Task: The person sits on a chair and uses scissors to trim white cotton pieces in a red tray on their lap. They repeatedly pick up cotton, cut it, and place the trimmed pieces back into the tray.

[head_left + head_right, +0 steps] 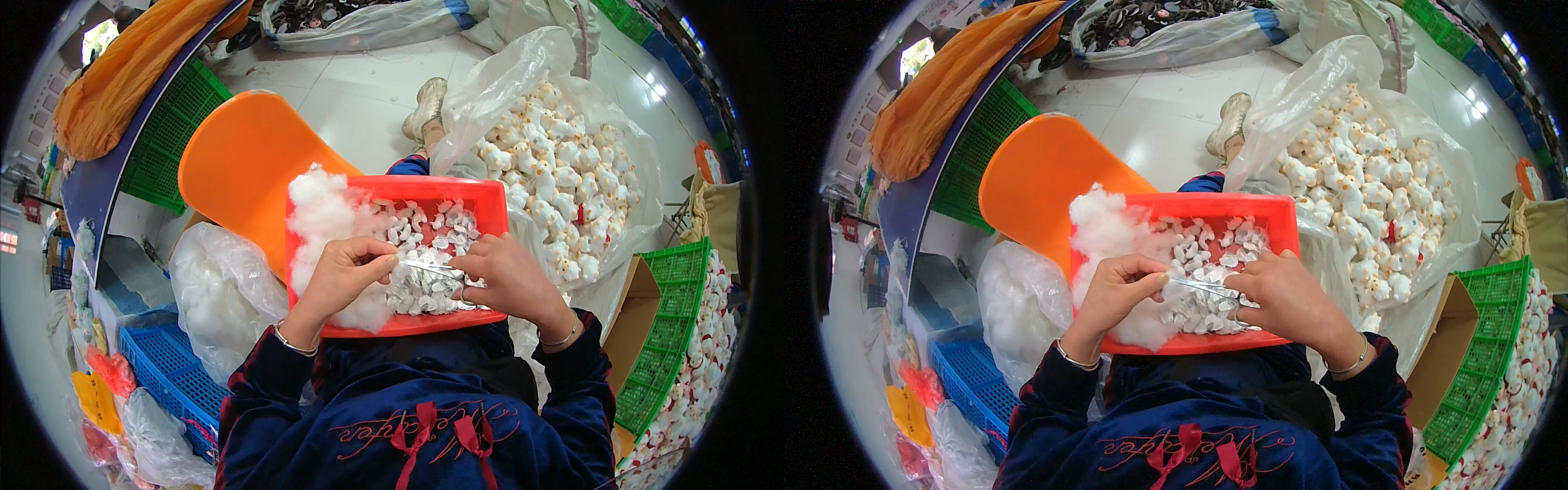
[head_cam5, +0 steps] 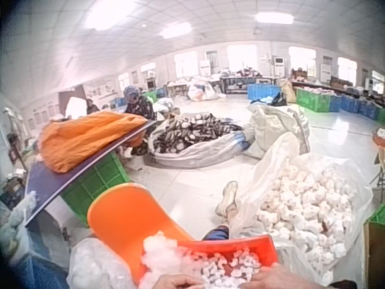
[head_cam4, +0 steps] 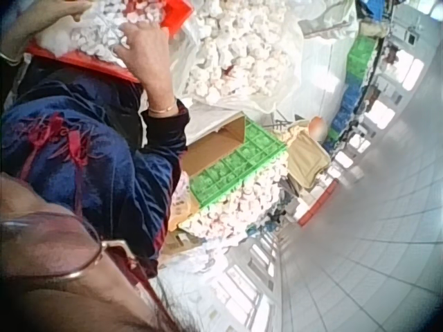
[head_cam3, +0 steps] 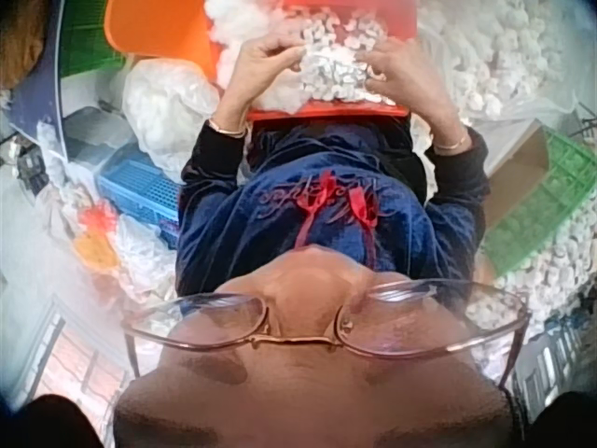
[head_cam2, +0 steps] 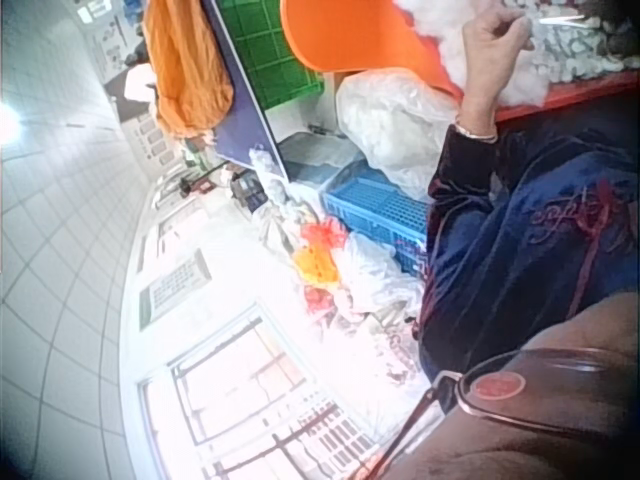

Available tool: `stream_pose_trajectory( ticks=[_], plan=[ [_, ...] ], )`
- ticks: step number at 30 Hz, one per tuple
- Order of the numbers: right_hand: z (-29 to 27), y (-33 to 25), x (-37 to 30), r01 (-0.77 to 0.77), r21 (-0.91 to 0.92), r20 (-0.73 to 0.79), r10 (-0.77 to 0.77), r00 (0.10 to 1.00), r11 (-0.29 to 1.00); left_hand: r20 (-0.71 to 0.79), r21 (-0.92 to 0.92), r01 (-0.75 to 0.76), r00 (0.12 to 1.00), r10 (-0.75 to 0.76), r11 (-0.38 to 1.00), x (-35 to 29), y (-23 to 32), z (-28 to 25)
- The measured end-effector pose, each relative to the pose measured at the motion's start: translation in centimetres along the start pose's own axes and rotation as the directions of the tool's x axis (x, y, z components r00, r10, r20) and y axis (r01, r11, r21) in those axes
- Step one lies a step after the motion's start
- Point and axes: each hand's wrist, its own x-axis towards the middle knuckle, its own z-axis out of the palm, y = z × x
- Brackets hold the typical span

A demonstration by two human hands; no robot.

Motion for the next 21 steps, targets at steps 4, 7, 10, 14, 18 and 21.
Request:
stream_pose_trajectory(
  ticks=[4,7,10,14,18,21],
  plan=[
    [0.1,0.5,-0.4,0.004,0.031,-0.086,-0.001,0.996,1.000,-0.031,-0.114,0.019,0.999,-0.023,0.993,0.2,-0.2,-0.1],
    [-0.8,0.2,-0.9,-0.001,0.026,-0.199,0.006,0.980,1.000,-0.097,-0.225,-0.015,0.995,-0.007,0.974,0.3,-0.9,-0.4],
    [-0.7,-0.3,-0.6,-0.005,0.038,-0.180,0.012,0.984,0.999,-0.095,-0.100,-0.065,0.994,0.055,0.993,0.3,-0.5,0.2],
    [0.0,-0.5,-0.3,-0.052,0.011,-0.095,0.053,0.994,0.999,-0.119,-0.025,-0.071,0.991,0.068,0.997,0.1,-0.1,0.1],
    [0.8,0.3,-0.3,-0.036,0.057,-0.055,0.039,0.998,0.998,-0.146,-0.026,-0.097,0.985,0.092,0.995,0.1,-0.5,-0.2],
    [1.4,0.7,-0.5,0.049,0.049,-0.125,-0.042,0.991,0.998,-0.143,0.000,-0.093,0.985,0.092,0.996,0.0,-0.4,0.1]
  ],
)
